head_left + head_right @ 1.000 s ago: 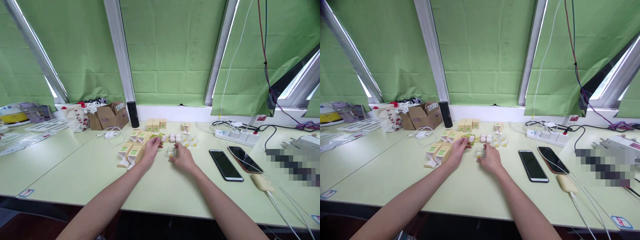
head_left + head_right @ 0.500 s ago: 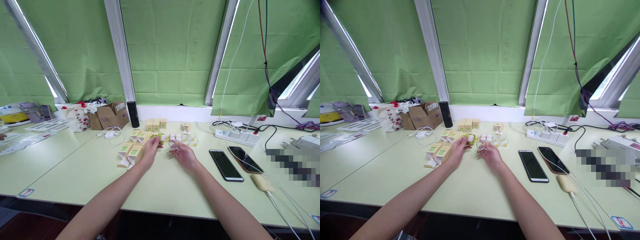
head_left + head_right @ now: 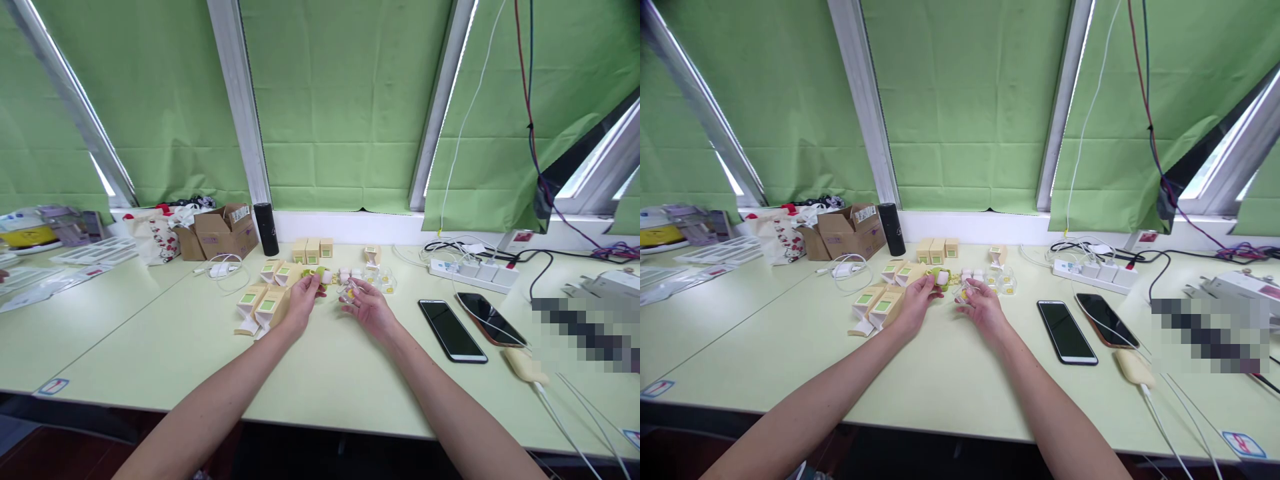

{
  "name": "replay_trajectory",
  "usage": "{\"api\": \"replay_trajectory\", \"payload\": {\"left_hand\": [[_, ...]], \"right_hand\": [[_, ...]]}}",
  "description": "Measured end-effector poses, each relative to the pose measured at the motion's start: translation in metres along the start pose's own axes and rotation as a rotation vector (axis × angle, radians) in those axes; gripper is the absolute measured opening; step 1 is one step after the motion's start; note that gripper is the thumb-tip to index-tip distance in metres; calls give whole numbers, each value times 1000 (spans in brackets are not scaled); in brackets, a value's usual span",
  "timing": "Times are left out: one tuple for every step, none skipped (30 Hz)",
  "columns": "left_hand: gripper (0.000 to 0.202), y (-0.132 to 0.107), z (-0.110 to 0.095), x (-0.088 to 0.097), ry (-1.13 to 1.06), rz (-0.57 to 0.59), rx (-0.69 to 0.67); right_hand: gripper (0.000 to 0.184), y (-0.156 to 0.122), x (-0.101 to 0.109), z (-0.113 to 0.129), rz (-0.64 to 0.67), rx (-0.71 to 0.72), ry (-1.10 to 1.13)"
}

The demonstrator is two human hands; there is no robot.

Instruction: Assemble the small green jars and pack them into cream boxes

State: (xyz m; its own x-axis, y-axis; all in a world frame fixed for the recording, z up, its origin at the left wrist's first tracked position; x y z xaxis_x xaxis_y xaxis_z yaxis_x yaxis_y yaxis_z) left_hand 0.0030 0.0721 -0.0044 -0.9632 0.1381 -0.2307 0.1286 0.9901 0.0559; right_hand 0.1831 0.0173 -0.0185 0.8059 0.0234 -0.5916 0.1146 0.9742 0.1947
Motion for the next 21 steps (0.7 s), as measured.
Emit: {"api": "replay_trajectory", "payload": {"left_hand": [[56,-1,0,0,2,0,-1],[56,-1,-1,-1,5,-1,-3],[57,-2,-1,-1,8,-1,-5],[57,-2,-2,-1,12,-1,-8],[57,-2,-2,-2,17,0,-11],[57,-2,-2,-2,23,3,-14],[57,-2,-2,-2,29,5,-16],[57,-3,-2,-3,34,9,-18],[57,-3,-2,-3,40,13,-21],[57,-3,-2,-3,46,17,-24],[56,-3,-3,-4,52,22,-28],[55,-3,-3,-4,55,28,-33],[54,-4,-4,-5,58,36,-38],[54,-4,-4,-5,63,45,-44],[53,-5,-5,-6,69,51,-51],[53,-5,-5,-6,77,56,-58],[52,-6,-6,-6,87,60,-65],[52,-6,-6,-6,97,63,-73],[51,-6,-7,-6,107,64,-82],[51,-7,-7,-6,114,66,-91],[50,-7,-7,-6,120,69,-99]], "right_hand": [[54,0,0,0,-7,2,-24],[57,0,1,0,-14,3,-48],[59,0,1,0,-17,4,-70],[60,0,2,0,-17,4,-90],[62,1,2,0,-13,2,-110],[63,1,2,0,-5,1,-130],[64,1,2,-1,5,2,-149],[65,1,2,-1,15,2,-165],[66,1,2,-1,25,1,-177],[66,0,2,-1,32,0,-186],[65,0,2,-1,37,-2,-189],[65,0,1,-2,40,-2,-189],[64,0,1,-2,42,-2,-185],[63,0,0,-2,44,2,-177],[62,0,0,-3,48,8,-167],[61,0,-1,-3,51,13,-156],[60,0,-2,-3,54,17,-143],[60,0,-3,-4,56,18,-131],[59,0,-3,-4,58,17,-121],[59,0,-3,-4,61,14,-114],[58,0,-4,-4,65,10,-112]]}}
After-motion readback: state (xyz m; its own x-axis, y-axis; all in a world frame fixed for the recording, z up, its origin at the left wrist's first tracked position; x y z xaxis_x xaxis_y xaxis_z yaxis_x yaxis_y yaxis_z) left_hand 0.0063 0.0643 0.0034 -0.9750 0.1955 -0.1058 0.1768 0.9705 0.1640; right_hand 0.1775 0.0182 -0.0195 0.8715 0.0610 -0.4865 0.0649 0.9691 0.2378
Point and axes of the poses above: each hand's wrist, its own y-axis towards the middle knuckle, its own x-axis out of the back of the hand, z = x × y, the point moved 4 cm from there along y, towards the middle knuckle, and after that the axes turned 11 degrees about x, right-handed, at the moved point
